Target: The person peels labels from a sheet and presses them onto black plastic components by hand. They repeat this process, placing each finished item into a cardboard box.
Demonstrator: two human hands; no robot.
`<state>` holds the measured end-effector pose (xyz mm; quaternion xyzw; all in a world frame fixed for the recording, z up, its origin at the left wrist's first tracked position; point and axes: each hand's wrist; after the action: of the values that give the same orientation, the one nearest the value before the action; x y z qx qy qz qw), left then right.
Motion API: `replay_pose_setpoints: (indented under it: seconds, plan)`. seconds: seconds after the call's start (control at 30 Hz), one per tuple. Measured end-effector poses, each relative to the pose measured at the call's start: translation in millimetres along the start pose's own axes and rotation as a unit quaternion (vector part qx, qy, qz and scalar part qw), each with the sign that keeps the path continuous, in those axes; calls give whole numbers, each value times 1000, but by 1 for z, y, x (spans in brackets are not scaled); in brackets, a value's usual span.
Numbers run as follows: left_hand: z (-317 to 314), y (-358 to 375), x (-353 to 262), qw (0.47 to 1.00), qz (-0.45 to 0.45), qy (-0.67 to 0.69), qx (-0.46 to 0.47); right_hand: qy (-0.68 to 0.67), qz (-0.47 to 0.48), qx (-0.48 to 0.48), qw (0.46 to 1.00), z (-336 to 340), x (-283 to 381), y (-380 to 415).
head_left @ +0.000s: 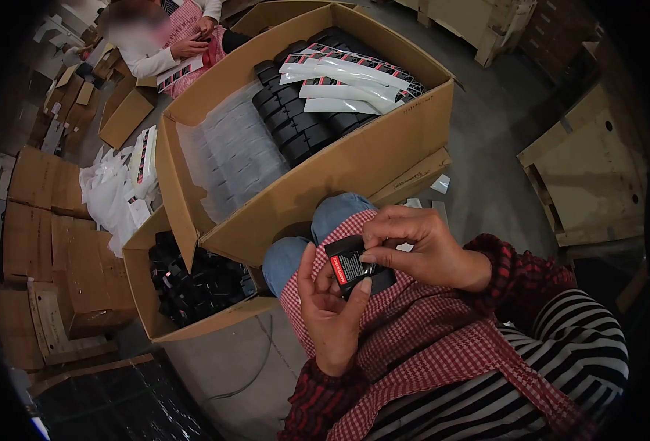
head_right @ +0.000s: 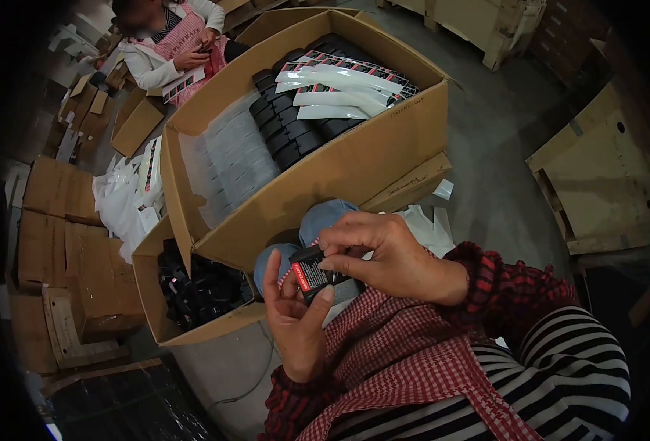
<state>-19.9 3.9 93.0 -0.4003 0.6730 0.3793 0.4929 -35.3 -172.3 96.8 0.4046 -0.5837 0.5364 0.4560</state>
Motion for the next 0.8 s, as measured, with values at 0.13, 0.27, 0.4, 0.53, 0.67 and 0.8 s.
replay_pose_setpoints:
  seconds: [0.13,0.27,0.4,0.53,0.67,0.8]
  plan:
    - [0,0,1,1000,5,-3,-5,-4,-1,2,1000,-1,0,1]
    - [0,1,2,1000,14,12,-10,16,-1,3,1000,-2,2,1]
    - [-1,2,2,1000,12,16,-10,37,26,-2,999,-4,-1,1]
    - [-1,3,2,999,20,28,-19,24,39,-12,999,-5,-1,1]
    - [-2,3,2,999,23,29,-21,23,36,-19,999,-6,-2,3]
    - [-3,3,1,999,25,31,-24,17,50,-11,999,-5,-3,5]
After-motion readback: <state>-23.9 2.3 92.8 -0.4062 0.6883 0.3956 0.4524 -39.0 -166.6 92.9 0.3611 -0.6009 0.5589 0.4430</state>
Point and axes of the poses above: each hand's wrist, its own y-axis away from the middle knuckle, its own z-axis out of the back of the hand, x = y × z, and after that the axes turned 11 degrees about -y, right-handed
